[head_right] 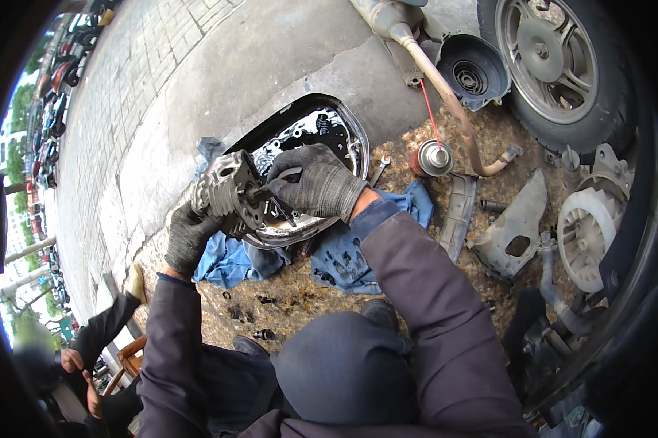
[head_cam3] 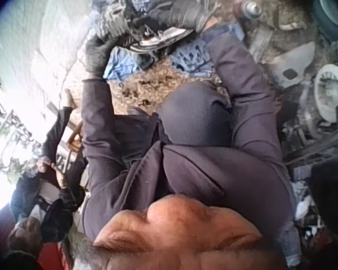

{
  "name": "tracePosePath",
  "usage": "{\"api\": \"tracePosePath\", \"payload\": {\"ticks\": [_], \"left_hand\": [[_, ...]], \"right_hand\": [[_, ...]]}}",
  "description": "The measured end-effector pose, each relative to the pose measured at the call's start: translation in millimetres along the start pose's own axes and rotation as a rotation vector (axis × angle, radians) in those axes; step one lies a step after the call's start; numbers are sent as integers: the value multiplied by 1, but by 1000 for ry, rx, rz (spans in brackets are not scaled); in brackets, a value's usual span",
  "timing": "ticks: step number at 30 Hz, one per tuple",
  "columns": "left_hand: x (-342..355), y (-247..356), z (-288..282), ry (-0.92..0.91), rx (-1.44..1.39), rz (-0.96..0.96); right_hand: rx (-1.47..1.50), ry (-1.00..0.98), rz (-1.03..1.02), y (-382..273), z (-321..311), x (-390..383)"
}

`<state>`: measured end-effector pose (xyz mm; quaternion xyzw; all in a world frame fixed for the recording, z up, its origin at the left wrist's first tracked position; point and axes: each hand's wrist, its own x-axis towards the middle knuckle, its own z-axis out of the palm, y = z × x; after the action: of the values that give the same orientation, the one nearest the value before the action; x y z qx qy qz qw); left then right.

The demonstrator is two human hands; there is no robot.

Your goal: The person works under the front of a motorcycle, using a wrench to loosen and remove bolts from the engine area. They then remove a metal engine cover and wipe it with a cloth to clean off oil and grime.

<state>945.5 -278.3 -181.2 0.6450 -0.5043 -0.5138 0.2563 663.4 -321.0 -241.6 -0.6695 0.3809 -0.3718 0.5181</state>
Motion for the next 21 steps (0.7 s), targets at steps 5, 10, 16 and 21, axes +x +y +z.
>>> {"api": "tracePosePath", "payload": {"ticks": [5,10,16,21], "left_hand": [[0,-17,0,44,-135,15],[1,-25,-1,51,-119,11],[2,-20,6,12,-75,68],[2,-8,8,-52,-133,48]], "right_hand": [[-206,107,376,45,2,-17],[-289,195,395,51,8,-20],[524,4,262,-5,3,-18],[489,-45,349,-8,-4,-10]]}}
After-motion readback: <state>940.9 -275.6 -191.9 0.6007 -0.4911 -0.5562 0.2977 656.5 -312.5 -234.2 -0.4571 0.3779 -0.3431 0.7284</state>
